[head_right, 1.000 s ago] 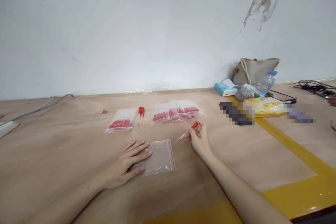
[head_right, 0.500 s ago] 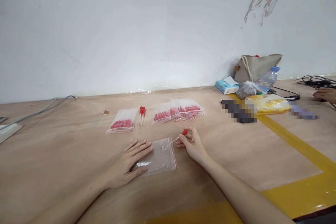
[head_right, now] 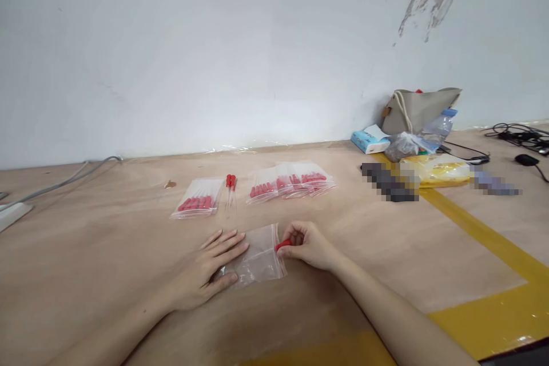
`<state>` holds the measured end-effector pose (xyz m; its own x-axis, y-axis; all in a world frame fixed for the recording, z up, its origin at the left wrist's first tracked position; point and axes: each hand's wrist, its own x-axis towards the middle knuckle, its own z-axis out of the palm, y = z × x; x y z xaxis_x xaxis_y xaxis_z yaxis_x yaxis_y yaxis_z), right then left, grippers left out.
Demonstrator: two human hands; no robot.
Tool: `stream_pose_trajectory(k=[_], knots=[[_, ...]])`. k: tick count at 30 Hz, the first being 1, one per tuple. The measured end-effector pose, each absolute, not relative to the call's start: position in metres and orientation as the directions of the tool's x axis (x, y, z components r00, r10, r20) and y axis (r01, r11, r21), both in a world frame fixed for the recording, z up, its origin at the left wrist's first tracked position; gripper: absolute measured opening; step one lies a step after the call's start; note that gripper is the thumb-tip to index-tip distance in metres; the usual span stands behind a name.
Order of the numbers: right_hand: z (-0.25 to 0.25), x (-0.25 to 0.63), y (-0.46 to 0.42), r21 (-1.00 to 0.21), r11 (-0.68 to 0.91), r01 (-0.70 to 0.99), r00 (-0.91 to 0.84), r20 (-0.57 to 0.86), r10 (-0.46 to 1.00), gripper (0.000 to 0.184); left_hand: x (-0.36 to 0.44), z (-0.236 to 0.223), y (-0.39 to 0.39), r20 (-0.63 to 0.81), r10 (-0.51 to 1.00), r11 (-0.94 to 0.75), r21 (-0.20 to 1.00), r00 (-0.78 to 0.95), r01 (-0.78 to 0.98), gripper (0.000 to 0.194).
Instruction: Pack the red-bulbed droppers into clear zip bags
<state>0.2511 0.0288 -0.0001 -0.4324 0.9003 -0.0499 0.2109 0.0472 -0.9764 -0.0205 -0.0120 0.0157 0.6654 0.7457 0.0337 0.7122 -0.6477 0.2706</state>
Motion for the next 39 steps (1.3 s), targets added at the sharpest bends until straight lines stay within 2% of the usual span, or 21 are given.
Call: stream_pose_trajectory(k=[4,11,13,17,20,25,29,35,39], knots=[[-0.002,0.248,0.026,-0.965,0.084,0.248,-0.468,-0.043,0.883,0.019,-0.020,0.016,-0.012,0.017,0.747,-0.646,0.254,0.665,0.720,0.051],[-0.002,0.242,0.025,-0.953,0.057,0.297,-0.331,-0.047,0.942,0.021,-0.021,0.015,-0.012,0.031,0.742,-0.654,0.251,0.670,0.713,0.051],[0.001,0.242,0.023,-0.966,-0.011,0.257,-0.357,-0.105,0.928,0.022,-0.021,0.015,-0.012,0.026,0.744,-0.652,0.246,0.667,0.717,0.051],[0.009,0.238,0.018,-0.965,-0.248,0.087,-0.464,-0.260,0.847,0.027,-0.020,0.015,-0.011,0.020,0.743,-0.654,0.237,0.669,0.719,0.051],[0.011,0.234,0.014,-0.949,-0.316,0.015,-0.481,-0.284,0.830,0.031,-0.020,0.015,-0.011,0.031,0.744,-0.653,0.241,0.667,0.718,0.050],[0.004,0.232,0.019,-0.964,-0.265,-0.023,-0.461,-0.225,0.859,0.037,-0.021,0.010,-0.012,0.106,0.743,-0.660,0.281,0.660,0.697,0.049],[-0.002,0.235,0.028,-0.977,-0.214,-0.020,-0.326,-0.196,0.925,0.044,-0.023,0.005,-0.007,0.213,0.776,-0.629,0.338,0.594,0.700,0.041],[-0.010,0.236,0.033,-0.993,-0.121,-0.015,-0.166,-0.117,0.979,0.039,-0.026,0.004,-0.004,0.162,0.781,-0.615,0.363,0.603,0.700,0.041],[-0.012,0.236,0.032,-0.995,-0.099,-0.012,-0.208,-0.095,0.974,0.032,-0.025,0.007,-0.005,0.152,0.779,-0.616,0.364,0.608,0.699,0.044]])
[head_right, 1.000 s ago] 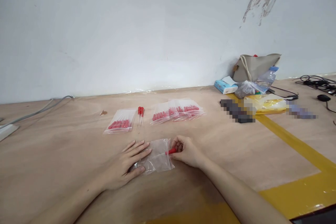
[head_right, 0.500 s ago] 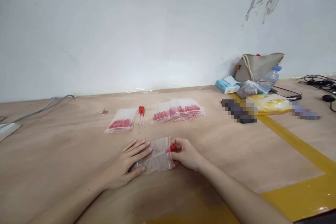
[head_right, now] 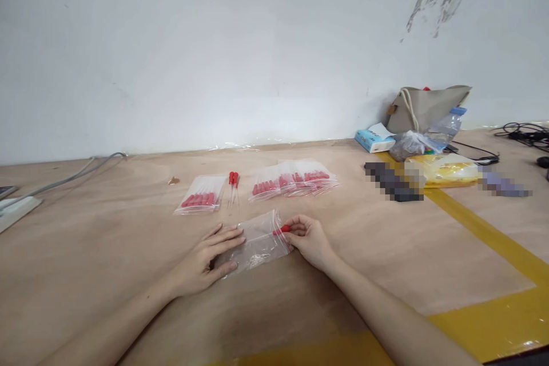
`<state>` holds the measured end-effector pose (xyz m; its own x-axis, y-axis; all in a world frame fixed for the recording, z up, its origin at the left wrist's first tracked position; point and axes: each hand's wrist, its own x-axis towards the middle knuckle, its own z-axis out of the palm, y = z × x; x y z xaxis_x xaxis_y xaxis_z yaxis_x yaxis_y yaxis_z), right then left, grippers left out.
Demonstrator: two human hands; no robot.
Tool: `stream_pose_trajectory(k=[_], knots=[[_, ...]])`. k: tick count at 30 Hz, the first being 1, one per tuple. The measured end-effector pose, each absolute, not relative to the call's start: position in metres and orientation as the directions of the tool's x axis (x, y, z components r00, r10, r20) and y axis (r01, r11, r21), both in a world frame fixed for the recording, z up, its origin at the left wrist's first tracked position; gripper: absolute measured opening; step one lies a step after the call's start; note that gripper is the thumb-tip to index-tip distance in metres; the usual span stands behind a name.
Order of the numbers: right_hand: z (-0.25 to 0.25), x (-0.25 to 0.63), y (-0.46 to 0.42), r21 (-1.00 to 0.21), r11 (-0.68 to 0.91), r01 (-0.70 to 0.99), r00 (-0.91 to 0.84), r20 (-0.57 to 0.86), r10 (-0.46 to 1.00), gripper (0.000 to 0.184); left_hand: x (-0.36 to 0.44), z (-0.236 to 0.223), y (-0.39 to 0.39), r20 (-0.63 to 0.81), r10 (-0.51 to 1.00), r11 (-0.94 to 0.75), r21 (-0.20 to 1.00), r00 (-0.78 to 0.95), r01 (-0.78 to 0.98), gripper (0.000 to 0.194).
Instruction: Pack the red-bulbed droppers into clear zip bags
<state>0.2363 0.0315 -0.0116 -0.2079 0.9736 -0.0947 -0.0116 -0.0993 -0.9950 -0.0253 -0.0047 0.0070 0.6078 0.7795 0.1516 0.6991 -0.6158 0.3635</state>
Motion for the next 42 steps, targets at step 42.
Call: stream_pose_trajectory(k=[42], knots=[[0.029,0.089,0.161,-0.596,0.215,0.773,-0.276,-0.011,0.961,0.014,-0.027,0.001,0.000,0.244,0.796,-0.605,0.354,0.554,0.713,0.031]])
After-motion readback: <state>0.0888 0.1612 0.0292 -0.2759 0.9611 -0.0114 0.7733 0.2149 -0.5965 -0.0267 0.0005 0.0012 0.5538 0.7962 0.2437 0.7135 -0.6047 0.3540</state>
